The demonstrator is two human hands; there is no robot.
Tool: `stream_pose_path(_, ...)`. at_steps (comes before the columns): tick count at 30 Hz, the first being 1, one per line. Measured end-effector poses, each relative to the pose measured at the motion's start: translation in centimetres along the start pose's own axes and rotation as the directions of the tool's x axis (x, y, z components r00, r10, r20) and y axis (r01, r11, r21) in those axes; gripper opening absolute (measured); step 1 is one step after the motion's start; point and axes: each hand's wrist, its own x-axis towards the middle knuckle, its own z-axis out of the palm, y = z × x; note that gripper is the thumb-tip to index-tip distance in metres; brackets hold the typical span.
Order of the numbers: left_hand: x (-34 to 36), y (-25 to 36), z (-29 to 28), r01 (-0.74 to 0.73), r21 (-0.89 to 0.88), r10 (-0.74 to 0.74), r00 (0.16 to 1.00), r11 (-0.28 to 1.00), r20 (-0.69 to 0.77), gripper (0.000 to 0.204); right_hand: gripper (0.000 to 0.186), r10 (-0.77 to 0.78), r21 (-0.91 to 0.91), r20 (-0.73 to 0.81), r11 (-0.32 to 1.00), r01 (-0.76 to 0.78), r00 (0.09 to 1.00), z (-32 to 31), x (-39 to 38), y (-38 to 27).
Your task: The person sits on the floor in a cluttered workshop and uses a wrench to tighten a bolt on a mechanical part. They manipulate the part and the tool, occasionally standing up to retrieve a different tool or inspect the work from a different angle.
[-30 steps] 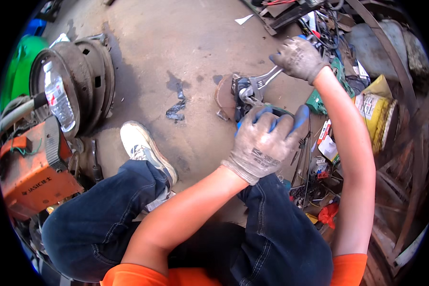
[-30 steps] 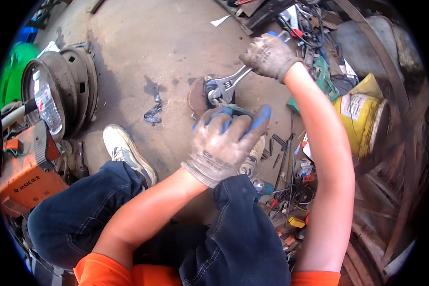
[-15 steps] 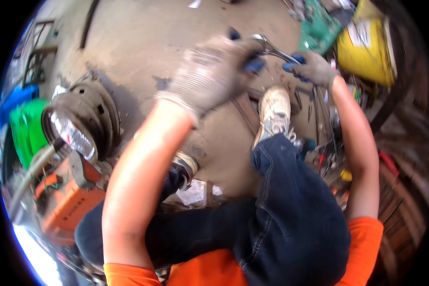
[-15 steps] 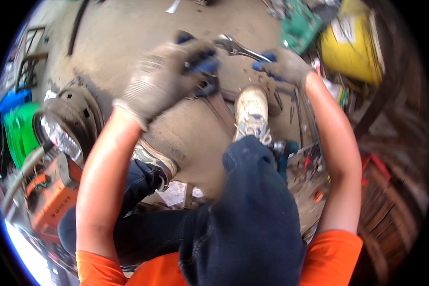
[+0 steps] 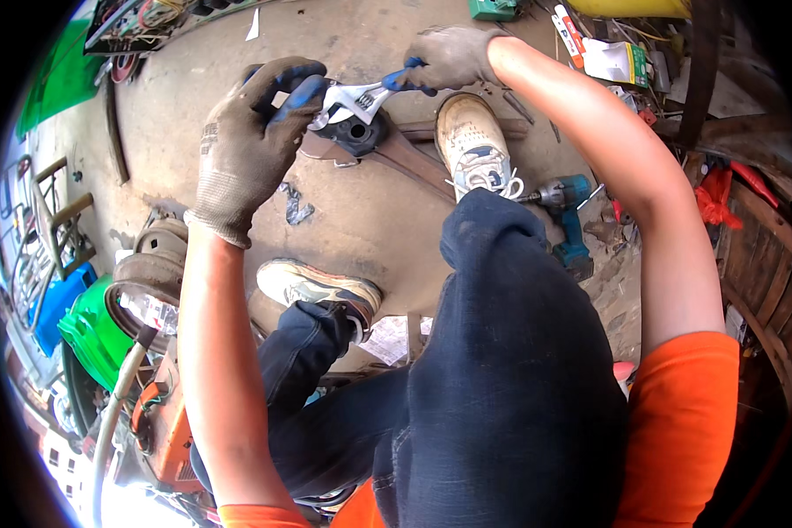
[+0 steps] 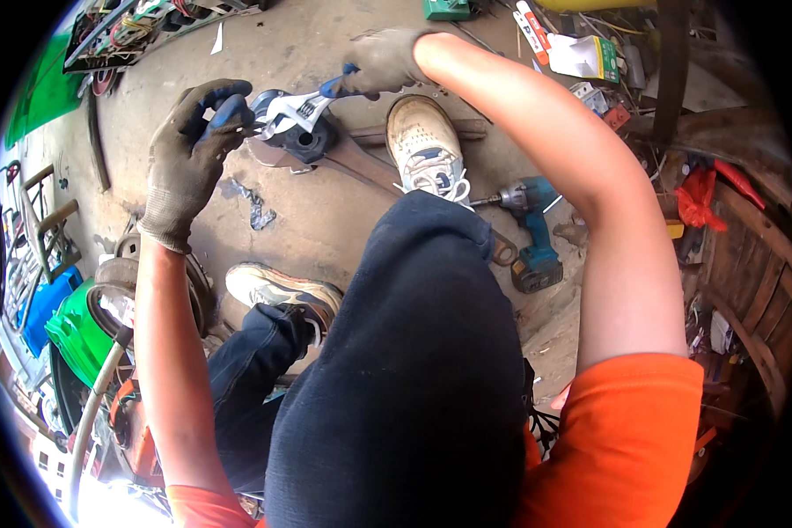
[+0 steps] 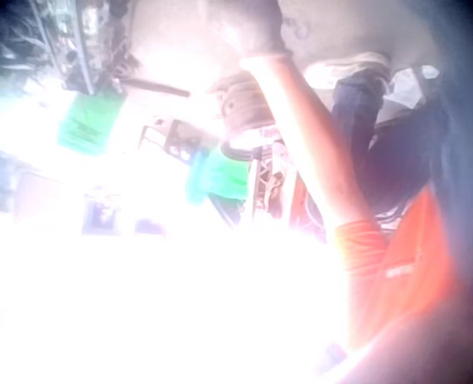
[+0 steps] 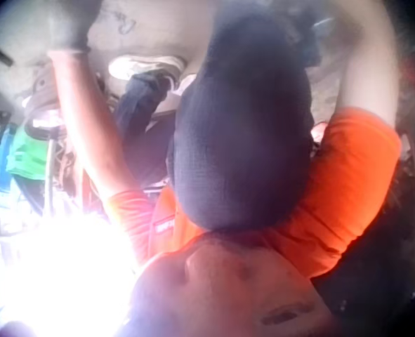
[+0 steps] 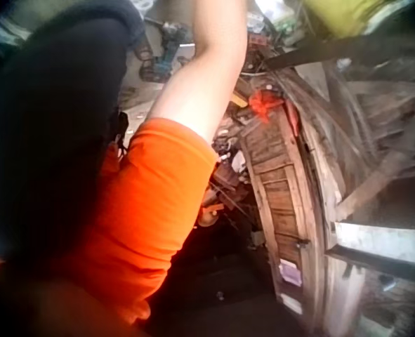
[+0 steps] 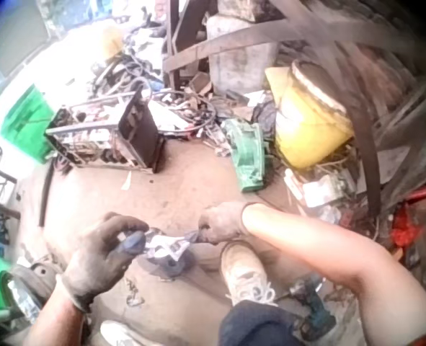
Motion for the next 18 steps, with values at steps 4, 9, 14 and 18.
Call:
stream_pose_path(4,-0.2,-0.4,-0.1,-0.043,-0.09,0.039,0.998,0.995,-0.049,0.03,0.04,0.028,0.101,0.198,0.994,-0.048,0.98,-1.7,0.7,-3.7)
stream_pose_path(9,-0.2,-0.6,0.3,-0.064,-0.109,0.055,0.995,0.992,-0.086,0.026,0.042,0.043,0.169,0.223,0.982,-0.082,0.974,-1.5,0.0,-2.7)
stream_pose_path(14,0.0,-0.6,0.2,-0.076,-0.07,0.067,0.991,0.995,-0.114,0.029,0.051,0.054,0.19,0.079,0.979,-0.068,0.995,-1.1,-0.6,-2.0)
stream_pose_path(18,0.1,-0.9,0.4,-0.06,-0.153,0.042,0.992,0.986,-0.12,0.031,0.05,0.106,0.187,0.146,0.973,-0.132,0.984,-1.1,0.5,-1.7)
